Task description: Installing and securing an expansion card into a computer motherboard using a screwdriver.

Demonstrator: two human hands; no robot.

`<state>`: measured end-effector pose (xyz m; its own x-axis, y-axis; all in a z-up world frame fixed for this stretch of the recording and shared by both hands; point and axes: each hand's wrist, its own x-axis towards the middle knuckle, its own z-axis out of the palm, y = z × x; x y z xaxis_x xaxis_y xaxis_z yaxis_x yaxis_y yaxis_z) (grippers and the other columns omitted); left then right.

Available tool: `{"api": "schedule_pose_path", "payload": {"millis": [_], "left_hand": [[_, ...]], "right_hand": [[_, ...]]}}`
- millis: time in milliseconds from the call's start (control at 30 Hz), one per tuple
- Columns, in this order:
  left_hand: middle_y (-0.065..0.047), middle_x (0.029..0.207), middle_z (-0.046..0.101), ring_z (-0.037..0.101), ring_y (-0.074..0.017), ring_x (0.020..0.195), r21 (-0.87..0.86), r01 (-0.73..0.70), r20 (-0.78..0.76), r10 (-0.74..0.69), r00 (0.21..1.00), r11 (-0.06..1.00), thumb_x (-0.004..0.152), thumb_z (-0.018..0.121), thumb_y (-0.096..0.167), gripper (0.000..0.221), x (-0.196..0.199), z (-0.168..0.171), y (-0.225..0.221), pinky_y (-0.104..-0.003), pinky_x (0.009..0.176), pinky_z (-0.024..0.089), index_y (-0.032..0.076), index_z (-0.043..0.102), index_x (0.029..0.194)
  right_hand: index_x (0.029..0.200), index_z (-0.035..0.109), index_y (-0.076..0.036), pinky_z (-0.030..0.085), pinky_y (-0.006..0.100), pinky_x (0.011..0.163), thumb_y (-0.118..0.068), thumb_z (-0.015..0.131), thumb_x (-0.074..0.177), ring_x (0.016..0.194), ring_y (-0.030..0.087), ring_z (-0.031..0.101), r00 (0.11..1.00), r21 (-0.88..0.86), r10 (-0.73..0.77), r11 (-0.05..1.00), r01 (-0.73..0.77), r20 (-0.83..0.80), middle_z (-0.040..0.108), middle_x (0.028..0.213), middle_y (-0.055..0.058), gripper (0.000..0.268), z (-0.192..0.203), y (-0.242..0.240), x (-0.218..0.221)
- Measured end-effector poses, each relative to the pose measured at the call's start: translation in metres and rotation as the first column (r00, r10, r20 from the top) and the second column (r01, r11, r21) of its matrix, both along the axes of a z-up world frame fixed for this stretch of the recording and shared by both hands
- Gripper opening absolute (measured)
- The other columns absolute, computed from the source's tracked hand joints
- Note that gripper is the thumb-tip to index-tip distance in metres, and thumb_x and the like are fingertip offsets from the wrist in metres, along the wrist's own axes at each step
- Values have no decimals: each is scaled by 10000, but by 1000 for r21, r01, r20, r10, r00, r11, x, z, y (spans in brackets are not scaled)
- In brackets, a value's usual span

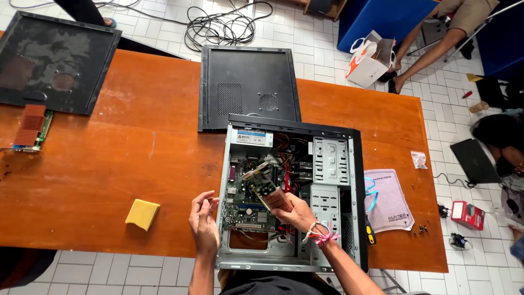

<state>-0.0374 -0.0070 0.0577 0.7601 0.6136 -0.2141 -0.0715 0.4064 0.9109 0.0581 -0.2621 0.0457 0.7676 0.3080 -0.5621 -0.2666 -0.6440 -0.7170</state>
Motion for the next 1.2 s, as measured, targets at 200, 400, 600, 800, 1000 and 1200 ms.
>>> {"api": "schedule_pose_path", "payload": {"millis": [200, 400, 600, 800, 1000, 1200], "left_hand": [[-99, 1123, 649, 646, -195, 1044, 7, 8, -39, -8, 999, 1000, 983, 550, 230, 314, 1, 5, 0, -352, 1017, 501, 18, 675, 1178], [-95, 1155, 652, 650, -190, 1030, 161, 44, -100, -28, 995, 986, 972, 580, 215, 277, 2, 15, -2, -316, 984, 528, 40, 682, 1162], [-82, 1166, 632, 677, -191, 1022, 253, 53, -157, -13, 987, 966, 983, 571, 190, 245, 5, 28, -4, -298, 942, 544, 49, 691, 1143], [-89, 1180, 614, 675, -195, 1050, 284, 65, -195, -8, 981, 957, 1005, 544, 165, 239, 7, 32, -5, -299, 937, 556, 44, 685, 1155], [-97, 1210, 595, 628, -193, 1121, 360, 69, -196, 4, 981, 930, 1030, 527, 131, 214, 12, 24, -5, -313, 982, 572, 47, 689, 1141], [-82, 1225, 580, 642, -177, 1060, 438, 134, -338, 25, 941, 889, 954, 659, 191, 184, 18, 33, -11, -308, 888, 597, 76, 738, 1073]], "right_hand": [[1048, 567, -140, 494, 259, 619, -276, 776, 856, 717, 140, 609, 986, -6, 161, 987, -161, -35, 686, 912, 24, 314, -16, 5, 6], [989, 565, -148, 454, 263, 628, -263, 792, 848, 717, 133, 581, 974, 17, 224, 974, -224, 31, 666, 854, 3, 291, -34, 1, 9], [1032, 571, -136, 570, 246, 649, -232, 799, 836, 860, 167, 706, 962, 51, 269, 961, -272, 53, 731, 999, 56, 316, -35, 2, 6], [1043, 568, -147, 610, 294, 679, -190, 790, 829, 875, 188, 742, 919, 72, 352, 927, -369, 180, 757, 1031, 58, 311, -42, -1, 6], [1025, 549, -154, 501, 372, 581, -127, 804, 735, 721, 214, 669, 807, -89, 435, 894, -439, 399, 701, 895, 17, 387, -67, -2, 4], [1091, 535, -70, 658, 271, 605, -106, 882, 763, 781, 208, 711, 624, -232, 561, 815, -531, 544, 680, 978, 97, 478, -89, 3, -4]]}}
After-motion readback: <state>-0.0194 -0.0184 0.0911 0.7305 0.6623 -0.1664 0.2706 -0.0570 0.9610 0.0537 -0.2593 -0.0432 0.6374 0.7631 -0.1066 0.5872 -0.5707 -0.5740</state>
